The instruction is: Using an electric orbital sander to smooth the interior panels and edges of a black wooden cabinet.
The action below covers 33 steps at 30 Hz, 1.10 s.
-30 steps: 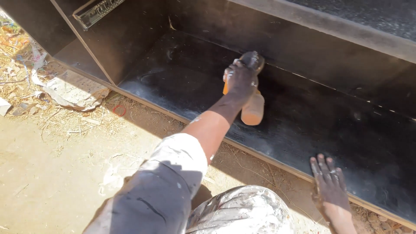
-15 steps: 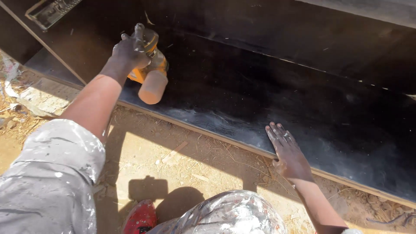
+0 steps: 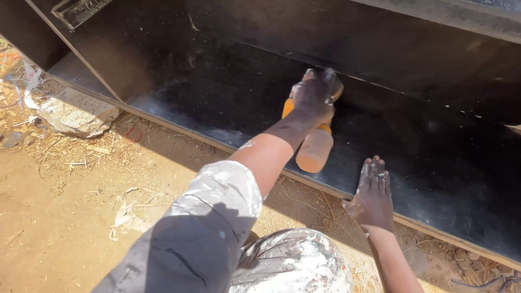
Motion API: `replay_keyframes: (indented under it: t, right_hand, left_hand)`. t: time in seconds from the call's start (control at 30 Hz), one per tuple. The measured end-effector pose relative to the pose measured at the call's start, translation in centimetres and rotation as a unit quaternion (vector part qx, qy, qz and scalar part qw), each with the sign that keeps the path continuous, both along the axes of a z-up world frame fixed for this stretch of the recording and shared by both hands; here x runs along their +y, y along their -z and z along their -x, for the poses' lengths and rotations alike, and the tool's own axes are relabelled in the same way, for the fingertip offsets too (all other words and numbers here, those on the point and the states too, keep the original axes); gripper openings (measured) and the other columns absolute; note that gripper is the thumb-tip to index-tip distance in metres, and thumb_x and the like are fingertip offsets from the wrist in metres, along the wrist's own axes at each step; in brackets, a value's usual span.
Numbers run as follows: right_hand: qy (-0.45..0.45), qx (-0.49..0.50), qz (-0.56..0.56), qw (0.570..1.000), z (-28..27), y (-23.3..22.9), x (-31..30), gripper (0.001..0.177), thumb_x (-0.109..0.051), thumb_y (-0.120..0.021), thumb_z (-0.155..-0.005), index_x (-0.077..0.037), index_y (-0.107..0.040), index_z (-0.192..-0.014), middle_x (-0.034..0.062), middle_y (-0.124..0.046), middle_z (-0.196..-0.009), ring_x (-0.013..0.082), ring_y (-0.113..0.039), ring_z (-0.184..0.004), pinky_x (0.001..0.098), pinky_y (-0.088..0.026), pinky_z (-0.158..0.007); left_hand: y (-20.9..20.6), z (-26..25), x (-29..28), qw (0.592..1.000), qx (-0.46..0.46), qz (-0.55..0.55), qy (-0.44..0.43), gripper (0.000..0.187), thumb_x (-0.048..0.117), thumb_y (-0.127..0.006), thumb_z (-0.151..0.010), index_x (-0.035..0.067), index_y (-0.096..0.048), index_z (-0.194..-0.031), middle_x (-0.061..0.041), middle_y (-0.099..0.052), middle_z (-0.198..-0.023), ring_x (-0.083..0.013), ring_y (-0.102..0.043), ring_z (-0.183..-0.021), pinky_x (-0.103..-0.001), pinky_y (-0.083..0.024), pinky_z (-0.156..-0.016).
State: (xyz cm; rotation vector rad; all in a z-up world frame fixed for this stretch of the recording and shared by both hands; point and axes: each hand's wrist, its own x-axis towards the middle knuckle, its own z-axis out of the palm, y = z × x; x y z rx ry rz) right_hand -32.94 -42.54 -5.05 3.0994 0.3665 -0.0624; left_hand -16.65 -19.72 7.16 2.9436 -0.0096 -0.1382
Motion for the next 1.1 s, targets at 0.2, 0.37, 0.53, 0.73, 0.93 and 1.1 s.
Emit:
replay_keyframes:
  t: [0.2,0.37,0.53,0.73,0.93,1.1]
  right_hand:
    - [-0.019,-0.11,-0.008,0.994,0.5,3.6,-7.8,0.121,-0.037,-0.07,-0.066,0.0,-0.01,-0.165,0.0207,-0.01,-0.172,0.032,-0.007,-0.16,0.0424,-0.004,-0.13]
    - [-0.032,-0.127,-0.029,0.991,0.7,3.8,-9.9,0.122,-0.026,-0.076,-0.061,0.001,-0.02,-0.165,0.0238,-0.022,-0.171,0.0358,-0.017,-0.16,0.0464,-0.014,-0.13]
    - [-0.058,-0.16,-0.046,0.984,1.6,3.0,-9.0,0.123,-0.019,-0.08,-0.058,0.008,-0.025,-0.165,0.0307,-0.03,-0.169,0.0418,-0.025,-0.158,0.0506,-0.02,-0.13]
    - [-0.008,-0.11,-0.035,0.993,1.4,3.7,-9.2,0.121,-0.026,-0.072,-0.06,0.003,-0.022,-0.166,0.0255,-0.024,-0.172,0.037,-0.016,-0.161,0.0485,-0.013,-0.13]
    - [-0.167,-0.025,0.07,0.983,0.7,2.1,-1.7,0.104,-0.017,-0.051,-0.078,-0.007,0.003,-0.166,0.012,0.004,-0.173,0.0239,0.004,-0.159,0.0381,-0.003,-0.126]
    - [-0.244,-0.025,0.059,0.968,-1.8,1.1,4.2,0.12,-0.017,-0.065,-0.069,-0.008,0.006,-0.165,0.0112,0.007,-0.173,0.0231,0.005,-0.158,0.0375,-0.002,-0.125]
  left_hand:
    - [1.5,1.1,-8.9,0.997,-0.041,0.055,0.039,0.054,0.027,-0.074,-0.086,0.026,-0.05,-0.134,-0.016,-0.057,-0.127,-0.0396,-0.059,-0.117,-0.058,-0.058,-0.079]
    - [3.1,1.9,-9.2,0.988,-0.106,0.046,0.1,0.061,0.037,-0.078,-0.08,0.028,-0.053,-0.134,-0.012,-0.061,-0.124,-0.0392,-0.064,-0.112,-0.057,-0.06,-0.068]
    - [1.4,2.8,0.1,0.995,-0.058,0.071,0.028,0.059,0.029,-0.084,-0.08,0.028,-0.059,-0.133,-0.012,-0.061,-0.124,-0.0356,-0.063,-0.113,-0.049,-0.061,-0.076]
    - [2.2,0.5,16.7,0.993,-0.05,0.053,-0.095,0.05,0.021,-0.073,-0.086,0.032,-0.056,-0.132,-0.008,-0.055,-0.122,-0.0338,-0.059,-0.113,-0.05,-0.059,-0.08]
    - [4.5,-2.0,29.9,0.992,-0.071,-0.032,-0.096,0.051,0.035,-0.075,-0.082,0.027,-0.06,-0.129,-0.014,-0.056,-0.119,-0.0381,-0.052,-0.113,-0.049,-0.056,-0.08]
    - [3.6,-3.1,33.8,0.983,-0.025,-0.014,-0.18,0.078,0.039,-0.08,-0.082,0.028,-0.043,-0.15,-0.018,-0.046,-0.139,-0.0413,-0.053,-0.121,-0.051,-0.055,-0.089]
